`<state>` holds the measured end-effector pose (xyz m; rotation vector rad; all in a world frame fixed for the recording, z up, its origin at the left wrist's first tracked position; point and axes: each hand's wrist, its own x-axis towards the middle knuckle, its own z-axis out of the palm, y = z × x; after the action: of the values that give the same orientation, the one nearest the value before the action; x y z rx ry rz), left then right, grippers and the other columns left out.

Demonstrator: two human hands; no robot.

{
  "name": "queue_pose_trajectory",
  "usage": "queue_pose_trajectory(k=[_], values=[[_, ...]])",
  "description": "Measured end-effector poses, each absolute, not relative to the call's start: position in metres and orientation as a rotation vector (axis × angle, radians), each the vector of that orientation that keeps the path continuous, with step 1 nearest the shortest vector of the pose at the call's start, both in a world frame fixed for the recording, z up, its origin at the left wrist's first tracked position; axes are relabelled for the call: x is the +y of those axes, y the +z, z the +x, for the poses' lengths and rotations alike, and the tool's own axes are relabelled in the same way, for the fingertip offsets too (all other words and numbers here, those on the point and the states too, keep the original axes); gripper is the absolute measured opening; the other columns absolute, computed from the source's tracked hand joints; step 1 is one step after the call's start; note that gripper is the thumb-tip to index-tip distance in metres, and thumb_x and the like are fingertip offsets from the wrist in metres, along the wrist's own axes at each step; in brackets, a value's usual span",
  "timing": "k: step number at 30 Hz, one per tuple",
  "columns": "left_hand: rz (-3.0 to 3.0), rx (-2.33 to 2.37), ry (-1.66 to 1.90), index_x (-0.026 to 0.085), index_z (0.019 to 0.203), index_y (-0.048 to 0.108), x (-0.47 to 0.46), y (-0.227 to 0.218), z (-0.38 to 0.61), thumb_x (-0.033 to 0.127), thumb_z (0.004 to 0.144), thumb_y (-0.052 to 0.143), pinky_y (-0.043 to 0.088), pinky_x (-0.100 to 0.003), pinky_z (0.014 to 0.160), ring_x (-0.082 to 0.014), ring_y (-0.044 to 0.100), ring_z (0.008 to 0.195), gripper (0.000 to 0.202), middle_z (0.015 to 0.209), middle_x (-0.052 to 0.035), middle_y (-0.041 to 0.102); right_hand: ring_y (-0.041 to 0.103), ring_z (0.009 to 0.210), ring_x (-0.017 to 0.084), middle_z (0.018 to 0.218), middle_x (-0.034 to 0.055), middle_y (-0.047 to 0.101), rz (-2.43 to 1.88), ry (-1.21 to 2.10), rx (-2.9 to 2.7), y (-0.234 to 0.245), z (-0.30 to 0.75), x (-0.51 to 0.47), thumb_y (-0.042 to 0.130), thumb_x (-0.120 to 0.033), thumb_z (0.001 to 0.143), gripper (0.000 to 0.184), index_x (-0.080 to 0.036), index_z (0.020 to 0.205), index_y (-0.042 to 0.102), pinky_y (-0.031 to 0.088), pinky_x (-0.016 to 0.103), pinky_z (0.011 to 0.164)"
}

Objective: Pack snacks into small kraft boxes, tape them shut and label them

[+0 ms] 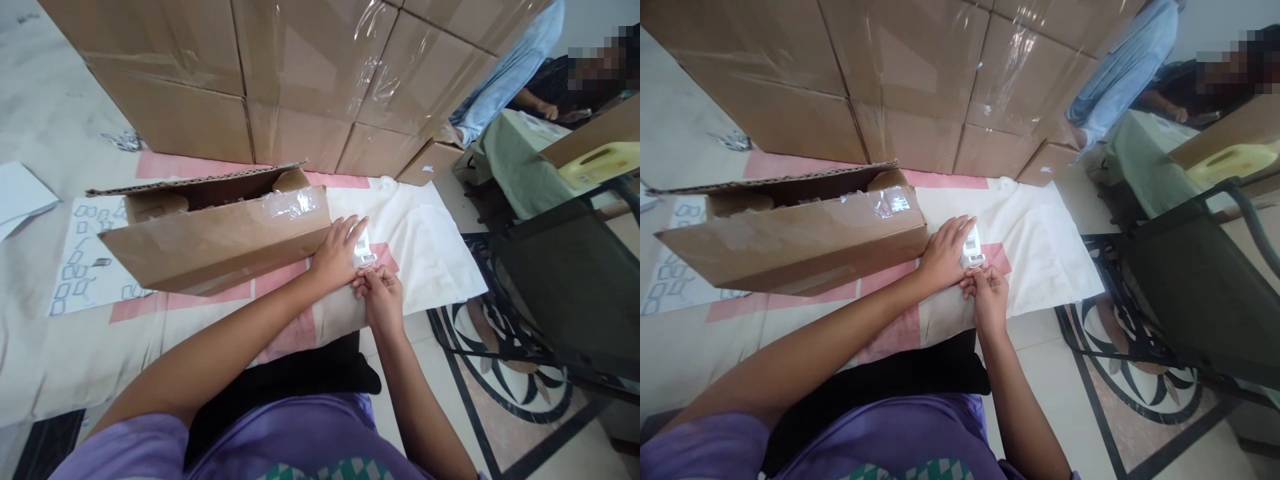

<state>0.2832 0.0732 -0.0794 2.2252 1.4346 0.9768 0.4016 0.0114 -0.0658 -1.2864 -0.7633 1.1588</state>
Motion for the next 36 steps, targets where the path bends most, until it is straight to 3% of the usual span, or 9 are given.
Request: queue_pose_trajectory(k=[6, 10, 15, 19, 21, 25, 28, 31, 36], values=[[2.187, 1.402, 0.975, 0.019, 0.159, 0.029, 0.072, -0.08, 0.283, 0.044, 0.081, 0.072, 0.03, -0.055, 0.121, -0.0402, 0.026, 0.152, 0.092, 0.164, -0.0173, 0.031, 0.06, 0.056, 0.009, 0.09, 0.0021, 0.071, -1.17, 1.053, -0.853, -0.075, 0.402, 0.003, 0.077, -0.042, 0.084, 0.035, -0.02, 0.074, 0.051, 0.042, 0.022, 0.047], [2.136, 1.299, 1.105, 0.019, 0.155, 0.033, 0.073, -0.079, 0.28, 0.039, 0.078, 0.073, 0.028, -0.056, 0.121, -0.0405, 0.018, 0.155, 0.089, 0.164, -0.0188, 0.024, 0.054, 0.058, 0.008, 0.081, -0.0023, 0.063, -1.103, 0.987, -0.934, -0.079, 0.402, 0.0, 0.075, -0.04, 0.087, 0.027, -0.022, 0.083, 0.055, 0.039, 0.022, 0.049], [2.127, 1.086, 1.286, 0.017, 0.142, 0.048, 0.073, -0.073, 0.273, 0.026, 0.08, 0.064, 0.032, -0.047, 0.12, -0.0312, 0.035, 0.146, 0.065, 0.154, -0.0172, 0.04, 0.05, 0.056, 0.007, 0.088, -0.0023, 0.06, -1.103, 0.948, -0.981, -0.082, 0.403, 0.0, 0.073, -0.04, 0.089, 0.024, -0.023, 0.088, 0.056, 0.04, 0.023, 0.051], [2.204, 0.999, 1.301, 0.021, 0.11, 0.069, 0.068, -0.067, 0.271, 0.032, 0.093, 0.055, 0.034, -0.042, 0.117, -0.0258, 0.041, 0.14, 0.024, 0.145, -0.0098, 0.053, 0.05, 0.056, 0.005, 0.101, -0.002, 0.061, -1.109, 0.921, -1.003, -0.085, 0.402, -0.001, 0.073, -0.038, 0.089, 0.023, -0.023, 0.09, 0.056, 0.04, 0.023, 0.052], [2.24, 1.07, 1.285, 0.023, 0.095, 0.071, 0.065, -0.064, 0.272, 0.038, 0.096, 0.055, 0.035, -0.04, 0.116, -0.0238, 0.044, 0.138, 0.023, 0.141, -0.0061, 0.059, 0.049, 0.055, 0.005, 0.104, -0.0021, 0.062, -1.136, 0.907, -1.006, -0.086, 0.402, -0.001, 0.075, -0.038, 0.087, 0.024, -0.023, 0.09, 0.057, 0.039, 0.023, 0.052], [2.408, 1.075, 1.286, 0.023, 0.091, 0.072, 0.063, -0.061, 0.273, 0.039, 0.1, 0.051, 0.037, -0.044, 0.113, -0.0233, 0.052, 0.131, 0.028, 0.135, -0.0034, 0.067, 0.047, 0.051, 0.007, 0.074, -0.0059, 0.059, -1.227, 0.898, -0.98, -0.084, 0.401, 0.0, 0.076, -0.041, 0.086, 0.028, -0.022, 0.084, 0.055, 0.039, 0.024, 0.052], [2.653, 0.844, 1.31, 0.025, 0.1, 0.072, 0.065, -0.056, 0.269, 0.029, 0.103, 0.046, 0.038, -0.046, 0.11, -0.0228, 0.057, 0.126, 0.026, 0.133, -0.0017, 0.069, 0.043, 0.049, 0.008, 0.056, -0.0075, 0.05, -1.263, 0.894, -0.962, -0.079, 0.399, 0.0, 0.073, -0.042, 0.089, 0.031, -0.02, 0.075, 0.055, 0.034, 0.022, 0.05], [2.819, 0.585, 1.283, 0.027, 0.107, 0.071, 0.066, -0.033, 0.26, 0.021, 0.104, 0.044, 0.041, -0.038, 0.108, -0.0171, 0.06, 0.125, 0.028, 0.133, 0.0013, 0.07, 0.04, 0.048, 0.008, 0.052, -0.0066, 0.048, -1.296, 0.874, -0.957, -0.074, 0.394, -0.003, 0.074, -0.044, 0.088, 0.039, -0.019, 0.066, 0.053, 0.032, 0.023, 0.047], [2.705, 0.806, 1.395, 0.031, 0.105, 0.071, 0.054, 0.059, 0.222, 0.041, 0.107, 0.042, 0.041, -0.033, 0.105, -0.0146, 0.063, 0.119, 0.031, 0.126, 0.0049, 0.071, 0.044, 0.051, 0.011, 0.052, -0.0043, 0.048, -1.317, 0.808, -1.082, -0.065, 0.389, 0.001, 0.073, -0.041, 0.088, 0.043, -0.02, 0.059, 0.049, 0.036, 0.024, 0.05]])
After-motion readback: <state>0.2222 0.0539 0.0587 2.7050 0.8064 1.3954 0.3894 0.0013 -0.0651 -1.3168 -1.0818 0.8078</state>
